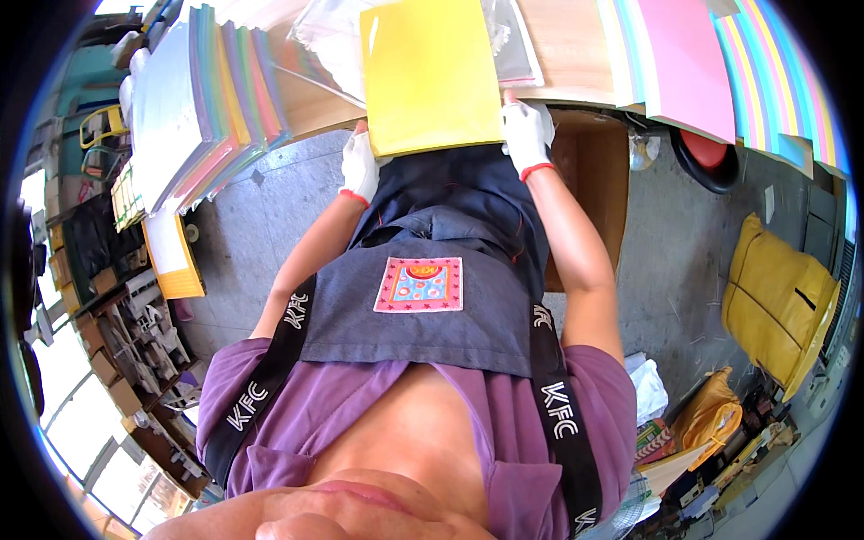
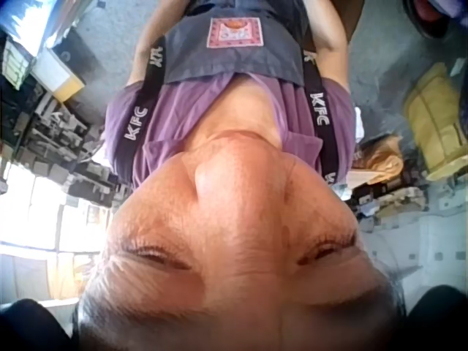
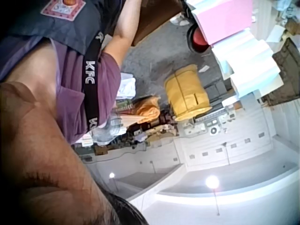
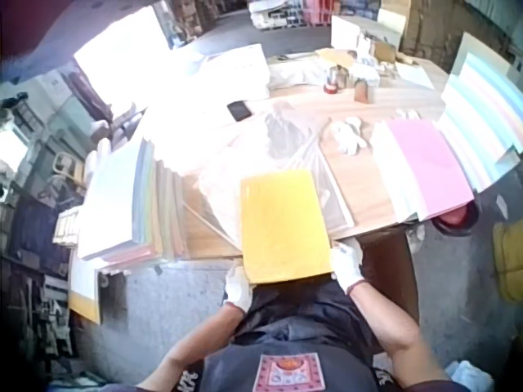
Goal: The person repeatedly picks up colored sheets of paper and places them into clear plastic bags. They handle the items one by one, inserting each sheet into a bag and stacking the packaged items on the table.
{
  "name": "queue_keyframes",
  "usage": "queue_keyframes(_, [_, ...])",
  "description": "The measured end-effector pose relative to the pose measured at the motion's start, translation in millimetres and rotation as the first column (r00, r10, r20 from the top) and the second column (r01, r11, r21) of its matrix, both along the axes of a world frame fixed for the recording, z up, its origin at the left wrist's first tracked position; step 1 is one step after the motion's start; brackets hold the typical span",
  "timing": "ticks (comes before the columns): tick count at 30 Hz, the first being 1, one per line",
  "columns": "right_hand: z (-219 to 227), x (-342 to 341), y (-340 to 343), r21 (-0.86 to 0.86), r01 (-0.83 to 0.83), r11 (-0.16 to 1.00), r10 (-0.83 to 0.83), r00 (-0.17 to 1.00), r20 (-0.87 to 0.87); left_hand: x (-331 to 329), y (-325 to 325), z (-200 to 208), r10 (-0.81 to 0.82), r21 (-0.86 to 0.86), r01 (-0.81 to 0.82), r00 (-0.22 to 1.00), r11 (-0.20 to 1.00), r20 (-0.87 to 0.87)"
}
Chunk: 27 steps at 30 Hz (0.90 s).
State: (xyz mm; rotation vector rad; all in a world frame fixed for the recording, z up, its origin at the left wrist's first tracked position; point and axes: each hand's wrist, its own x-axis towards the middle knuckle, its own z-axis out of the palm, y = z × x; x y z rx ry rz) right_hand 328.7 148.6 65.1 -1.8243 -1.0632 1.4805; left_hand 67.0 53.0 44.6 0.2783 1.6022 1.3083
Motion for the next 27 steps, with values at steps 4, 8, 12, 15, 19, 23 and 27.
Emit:
queue_keyframes(4, [46.8, 0.1, 19.2, 0.212, -0.330, 0.920, 0.321, 0.944, 0.078, -28.6, -1.3, 42.1, -0.314, -0.020, 0.316, 0.931, 0.949, -0.187])
queue_keyframes(8, [92.8, -14.5, 13.6, 0.251, -0.343, 0.905, 0.392, 0.902, -0.182, -43.5, 9.9, 137.4, -0.257, 0.161, 0.341, 0.884, 0.926, -0.391])
queue_keyframes(12, [76.4, -62.0, 2.1, 0.497, -0.216, 0.841, 0.464, 0.759, -0.456, -78.9, -31.4, 202.6, -0.039, 0.231, 0.299, 0.684, 0.926, -0.728])
queue_keyframes(15, [141.6, -144.8, -5.1, 0.549, -0.349, 0.760, 0.622, 0.635, -0.458, -129.7, -69.9, 227.8, 0.199, 0.355, 0.107, 0.665, 0.929, -0.720])
queue_keyframes(19, [174.4, -263.2, 13.1, 0.674, -0.354, 0.649, 0.734, 0.527, -0.429, -208.5, -73.5, 262.7, 0.439, 0.558, -0.020, 0.641, 0.829, -0.629])
queue_keyframes(23, [179.6, -347.7, 22.3, 0.603, -0.672, 0.431, 0.806, 0.587, 0.079, -297.7, -93.6, 264.7, 0.283, 0.178, -0.277, 0.405, 0.944, -0.870])
queue_keyframes(27, [192.7, -352.9, 16.3, 0.485, -0.812, 0.323, 0.752, 0.532, 0.389, -364.5, -107.8, 197.4, 0.326, 0.188, -0.278, 0.623, 0.942, -0.711])
